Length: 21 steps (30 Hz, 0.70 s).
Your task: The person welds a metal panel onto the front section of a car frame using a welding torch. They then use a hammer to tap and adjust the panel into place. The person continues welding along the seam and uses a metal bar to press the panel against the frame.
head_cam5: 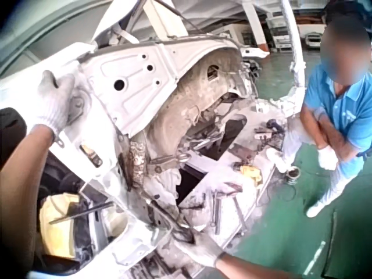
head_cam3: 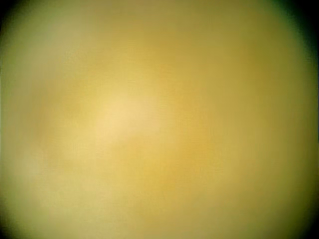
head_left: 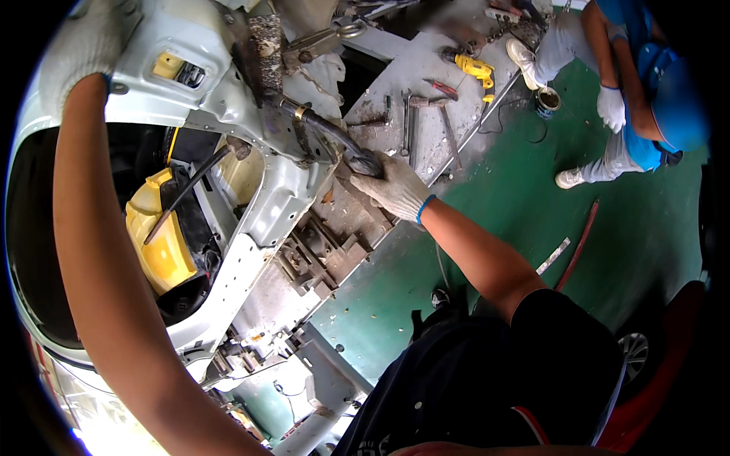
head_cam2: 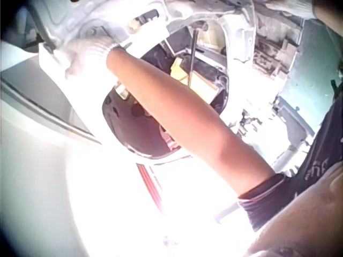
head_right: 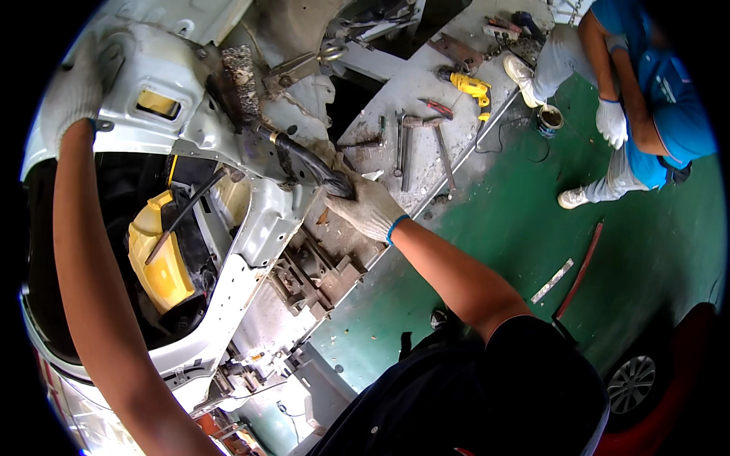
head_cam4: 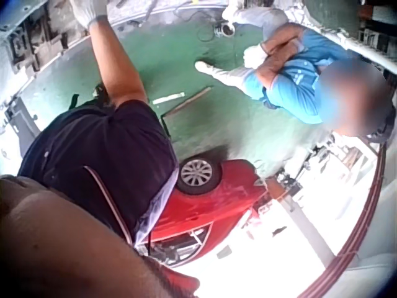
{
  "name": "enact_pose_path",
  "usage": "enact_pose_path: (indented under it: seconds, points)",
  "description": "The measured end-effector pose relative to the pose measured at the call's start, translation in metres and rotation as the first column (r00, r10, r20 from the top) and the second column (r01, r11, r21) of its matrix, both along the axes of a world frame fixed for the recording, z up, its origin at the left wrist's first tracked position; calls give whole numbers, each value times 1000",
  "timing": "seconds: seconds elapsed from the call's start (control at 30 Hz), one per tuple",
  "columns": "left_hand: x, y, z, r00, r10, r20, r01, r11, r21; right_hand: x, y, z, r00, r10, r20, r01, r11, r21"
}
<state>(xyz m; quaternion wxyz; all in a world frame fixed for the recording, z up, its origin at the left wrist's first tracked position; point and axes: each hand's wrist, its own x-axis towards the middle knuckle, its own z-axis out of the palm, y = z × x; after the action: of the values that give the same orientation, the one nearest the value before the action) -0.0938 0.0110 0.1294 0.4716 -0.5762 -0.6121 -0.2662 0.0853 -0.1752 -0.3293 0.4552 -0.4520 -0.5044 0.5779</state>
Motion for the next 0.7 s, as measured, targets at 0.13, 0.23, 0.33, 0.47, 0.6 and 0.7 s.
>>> enact_pose_path:
  seconds: [0.13,0.23,0.33,0.47,0.6,0.7]
  points:
    - [46,-3,-46,951,-122,285,184,962,-200,44,-8,23,999,-25,38,32,979,-200]
    - [56,3,-46,729,-479,490,485,865,124,30,-15,61,1000,-13,-15,9,977,-215]
    - [33,14,-36,782,-500,374,498,860,108,13,-16,70,996,61,-62,-73,977,-201]
    - [67,-6,-62,862,-367,350,371,927,59,29,-18,60,1000,-5,24,9,980,-199]
    - [47,4,-50,845,-422,328,430,901,52,15,-27,74,998,28,-55,-38,980,-197]
    - [54,5,-57,857,-400,326,392,915,91,21,-27,69,1000,25,10,-23,984,-178]
